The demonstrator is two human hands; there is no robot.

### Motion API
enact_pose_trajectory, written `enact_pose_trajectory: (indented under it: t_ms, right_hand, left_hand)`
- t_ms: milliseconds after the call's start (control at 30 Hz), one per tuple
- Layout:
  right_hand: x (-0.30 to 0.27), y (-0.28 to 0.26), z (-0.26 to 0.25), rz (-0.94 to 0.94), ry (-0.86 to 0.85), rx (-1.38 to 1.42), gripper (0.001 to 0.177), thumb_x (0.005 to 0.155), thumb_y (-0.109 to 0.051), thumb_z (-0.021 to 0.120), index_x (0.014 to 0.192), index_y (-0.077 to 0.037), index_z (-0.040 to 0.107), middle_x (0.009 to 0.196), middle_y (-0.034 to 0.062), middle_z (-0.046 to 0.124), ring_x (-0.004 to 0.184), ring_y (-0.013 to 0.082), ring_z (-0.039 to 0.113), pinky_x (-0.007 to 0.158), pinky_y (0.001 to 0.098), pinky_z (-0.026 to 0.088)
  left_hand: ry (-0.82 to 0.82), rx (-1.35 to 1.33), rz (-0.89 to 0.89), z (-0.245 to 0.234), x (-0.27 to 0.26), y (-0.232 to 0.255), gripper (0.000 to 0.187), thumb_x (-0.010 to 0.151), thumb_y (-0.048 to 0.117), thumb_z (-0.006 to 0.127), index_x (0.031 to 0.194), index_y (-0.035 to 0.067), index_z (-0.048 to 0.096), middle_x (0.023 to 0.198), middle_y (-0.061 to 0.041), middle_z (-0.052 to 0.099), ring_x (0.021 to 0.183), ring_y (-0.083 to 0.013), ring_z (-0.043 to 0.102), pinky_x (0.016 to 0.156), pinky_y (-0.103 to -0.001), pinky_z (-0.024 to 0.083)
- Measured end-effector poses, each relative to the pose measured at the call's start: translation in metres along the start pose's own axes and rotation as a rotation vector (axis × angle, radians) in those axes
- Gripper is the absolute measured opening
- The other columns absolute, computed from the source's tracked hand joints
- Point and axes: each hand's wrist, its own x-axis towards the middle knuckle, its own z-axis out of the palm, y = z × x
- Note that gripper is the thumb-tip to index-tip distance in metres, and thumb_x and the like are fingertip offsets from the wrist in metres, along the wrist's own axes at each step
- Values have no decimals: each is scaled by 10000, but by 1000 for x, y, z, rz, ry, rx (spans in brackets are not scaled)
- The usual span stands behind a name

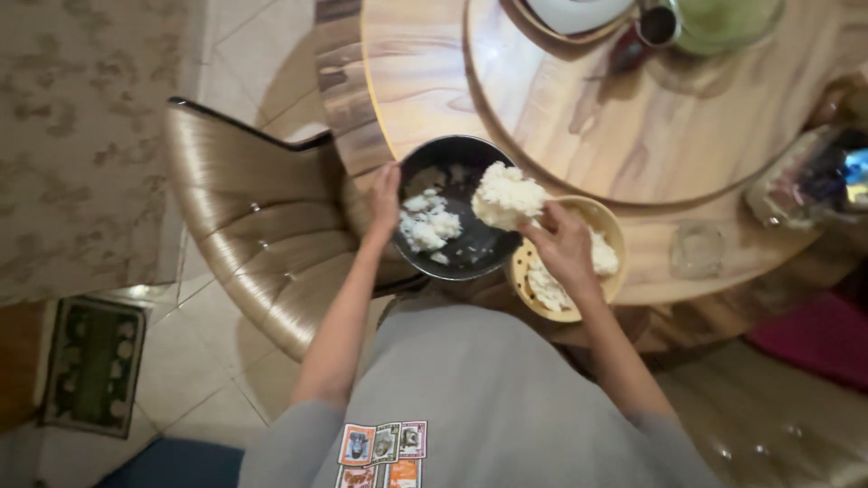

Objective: Scooping cooked rice from a pot into a bowl using hands and a spatula

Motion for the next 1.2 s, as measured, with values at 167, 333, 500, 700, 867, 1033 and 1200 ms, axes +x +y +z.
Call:
enact_pose_trajectory:
  t_ms: [167,333,500,700,867,1033,1200]
  right_hand:
    - [-48,29,-68,199,95,0,392,829,-417,869,1126,-203,730,884,129,730,943,353,710,845,461,552]
    - [-83,82,-102,304,118,-98,348,886,-360,822,1165,-174,732,902,174,748,935,418,711,820,490,543]
    - [-92,122,-92,230,106,-221,343,851,-310,843,1131,-147,729,843,196,746,879,456,719,748,532,552]
    - [-53,71,-73,223,-166,-193,381,903,-355,721,1230,-163,681,985,263,758,1013,530,680,895,609,514]
    - [-13,93,-49,107,-317,-414,387,916,-345,689,1267,-184,666,986,238,771,1022,505,707,920,601,528]
    - [7,115,-29,58,-331,-614,316,875,-395,719,1118,-195,691,918,183,764,974,437,747,849,549,577]
    - [16,103,-30,-4,-253,-852,219,777,-268,821,830,-91,704,728,160,727,799,393,771,682,534,606]
  left_hand:
    - [-44,118,-36,-13,-17,59,407,1110,345,459,1355,80,646,1387,-185,625,1340,-351,542,1190,-474,336]
    - [-44,161,-65,-13,-9,36,352,1105,369,464,1334,187,660,1326,-102,672,1286,-303,593,1150,-426,392]
    - [-38,145,-48,-16,-9,36,318,1104,351,480,1306,195,670,1225,-124,704,1192,-310,640,1063,-457,453]
    - [-45,147,-25,-17,-7,35,280,1106,330,470,1242,209,683,1050,-87,693,1012,-223,627,958,-410,481]
    - [-28,147,6,-17,-3,35,282,1110,335,477,1245,186,675,1031,-88,666,995,-225,602,961,-416,470]
    - [-29,157,-16,-18,-6,48,295,1106,358,477,1255,193,670,1076,-132,690,1029,-290,639,980,-448,471]
    - [-29,130,-23,-13,-14,67,296,1104,335,468,1236,177,679,1067,-140,692,1041,-286,637,980,-450,474]
